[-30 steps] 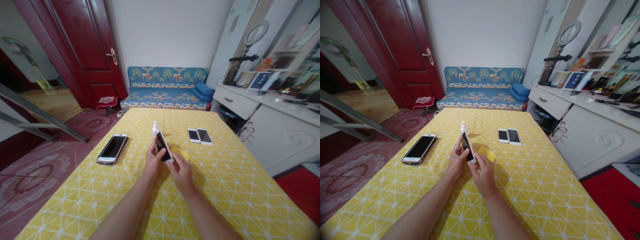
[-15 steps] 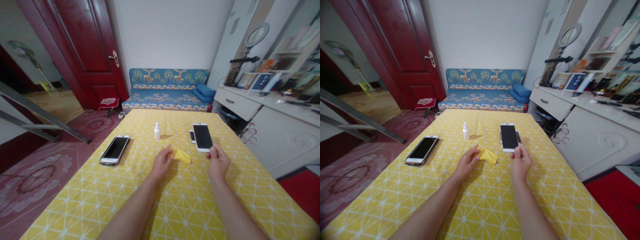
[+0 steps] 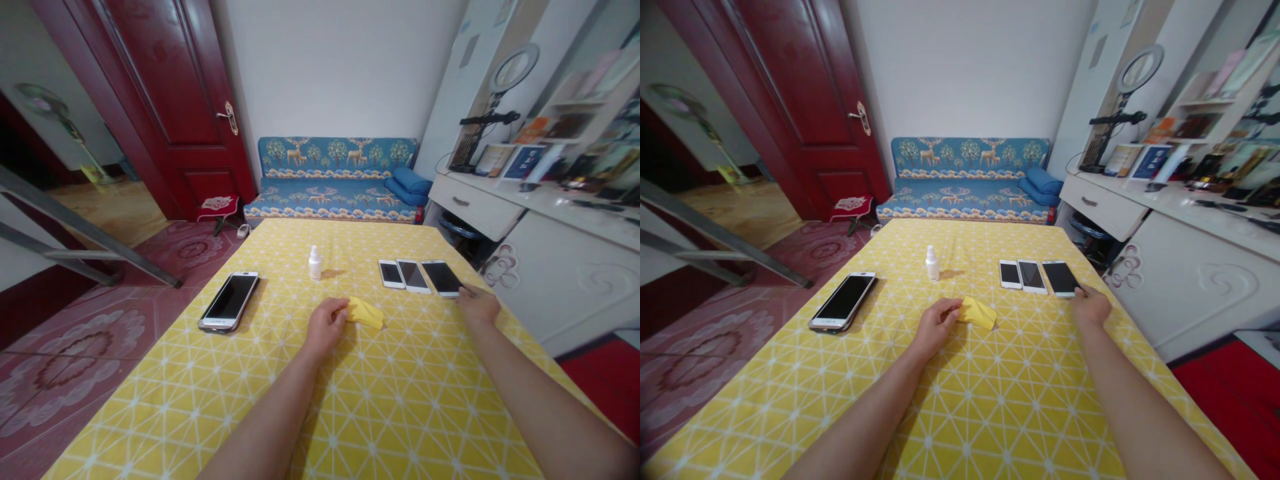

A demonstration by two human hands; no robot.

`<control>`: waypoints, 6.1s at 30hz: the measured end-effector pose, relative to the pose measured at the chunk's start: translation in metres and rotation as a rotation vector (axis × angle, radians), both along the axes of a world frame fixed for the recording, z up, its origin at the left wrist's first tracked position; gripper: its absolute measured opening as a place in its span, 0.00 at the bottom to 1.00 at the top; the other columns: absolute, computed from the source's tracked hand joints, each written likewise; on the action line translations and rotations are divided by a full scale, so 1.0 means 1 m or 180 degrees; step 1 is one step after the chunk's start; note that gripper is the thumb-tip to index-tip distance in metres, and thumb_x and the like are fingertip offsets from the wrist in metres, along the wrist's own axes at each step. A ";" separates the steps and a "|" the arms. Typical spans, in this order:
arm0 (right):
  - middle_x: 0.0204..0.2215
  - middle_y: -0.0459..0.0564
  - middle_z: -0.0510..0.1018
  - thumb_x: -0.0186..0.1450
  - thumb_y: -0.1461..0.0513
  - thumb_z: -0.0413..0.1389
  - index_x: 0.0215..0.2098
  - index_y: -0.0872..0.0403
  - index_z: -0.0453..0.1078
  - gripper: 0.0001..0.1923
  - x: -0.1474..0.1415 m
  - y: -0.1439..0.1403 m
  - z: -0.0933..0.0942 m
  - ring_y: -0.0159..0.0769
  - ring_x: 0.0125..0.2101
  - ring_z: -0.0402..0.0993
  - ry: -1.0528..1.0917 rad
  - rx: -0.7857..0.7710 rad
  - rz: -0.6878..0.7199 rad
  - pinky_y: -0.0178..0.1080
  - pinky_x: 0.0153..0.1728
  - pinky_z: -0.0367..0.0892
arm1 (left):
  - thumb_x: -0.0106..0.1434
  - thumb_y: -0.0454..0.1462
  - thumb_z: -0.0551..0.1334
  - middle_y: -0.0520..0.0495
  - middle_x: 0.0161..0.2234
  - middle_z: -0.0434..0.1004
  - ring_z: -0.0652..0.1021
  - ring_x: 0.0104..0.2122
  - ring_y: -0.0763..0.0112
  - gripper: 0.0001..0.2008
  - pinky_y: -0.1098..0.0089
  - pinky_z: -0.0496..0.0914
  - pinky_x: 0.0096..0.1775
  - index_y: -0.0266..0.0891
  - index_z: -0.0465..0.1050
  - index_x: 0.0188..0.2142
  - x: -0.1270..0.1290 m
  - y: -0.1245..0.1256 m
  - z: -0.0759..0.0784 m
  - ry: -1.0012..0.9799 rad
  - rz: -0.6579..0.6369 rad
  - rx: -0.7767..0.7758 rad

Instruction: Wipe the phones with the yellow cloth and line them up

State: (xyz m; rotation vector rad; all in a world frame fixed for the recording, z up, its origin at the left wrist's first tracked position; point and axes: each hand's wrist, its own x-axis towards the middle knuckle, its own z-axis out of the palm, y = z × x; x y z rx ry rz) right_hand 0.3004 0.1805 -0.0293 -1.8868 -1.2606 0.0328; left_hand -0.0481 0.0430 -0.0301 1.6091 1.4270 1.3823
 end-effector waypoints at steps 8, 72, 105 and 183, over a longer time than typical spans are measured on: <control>0.34 0.60 0.74 0.56 0.65 0.52 0.37 0.60 0.76 0.14 -0.025 -0.014 0.015 0.49 0.42 0.69 0.0270 0.0081 -0.0060 0.49 0.43 0.63 | 0.62 0.35 0.59 0.42 0.43 0.78 0.77 0.43 0.65 0.12 0.64 0.70 0.47 0.39 0.78 0.42 0.000 0.000 0.002 -0.0184 -0.0001 -0.0029; 0.43 0.48 0.80 0.58 0.70 0.55 0.37 0.49 0.77 0.14 -0.213 -0.131 0.004 0.43 0.46 0.70 -0.0135 0.0028 0.2307 0.46 0.50 0.62 | 0.55 0.47 0.63 0.35 0.47 0.67 0.68 0.50 0.49 0.34 0.55 0.62 0.49 0.37 0.58 0.58 -0.121 -0.032 0.057 0.1855 0.3620 -0.0426; 0.36 0.51 0.78 0.61 0.52 0.54 0.43 0.56 0.70 0.19 -0.197 -0.117 -0.003 0.39 0.35 0.73 0.2765 0.0761 0.1383 0.40 0.35 0.68 | 0.65 0.37 0.58 0.39 0.41 0.80 0.80 0.41 0.62 0.16 0.64 0.73 0.46 0.31 0.71 0.50 -0.019 -0.010 0.023 -0.4189 -0.1328 -0.1902; 0.70 0.50 0.40 0.71 0.50 0.43 0.70 0.47 0.36 0.34 -0.215 -0.135 -0.001 0.44 0.69 0.33 0.0893 0.0431 0.2855 0.58 0.65 0.38 | 0.63 0.42 0.60 0.44 0.61 0.65 0.71 0.55 0.54 0.27 0.61 0.70 0.47 0.50 0.61 0.62 0.004 -0.031 0.044 -0.2935 -0.1765 -0.1347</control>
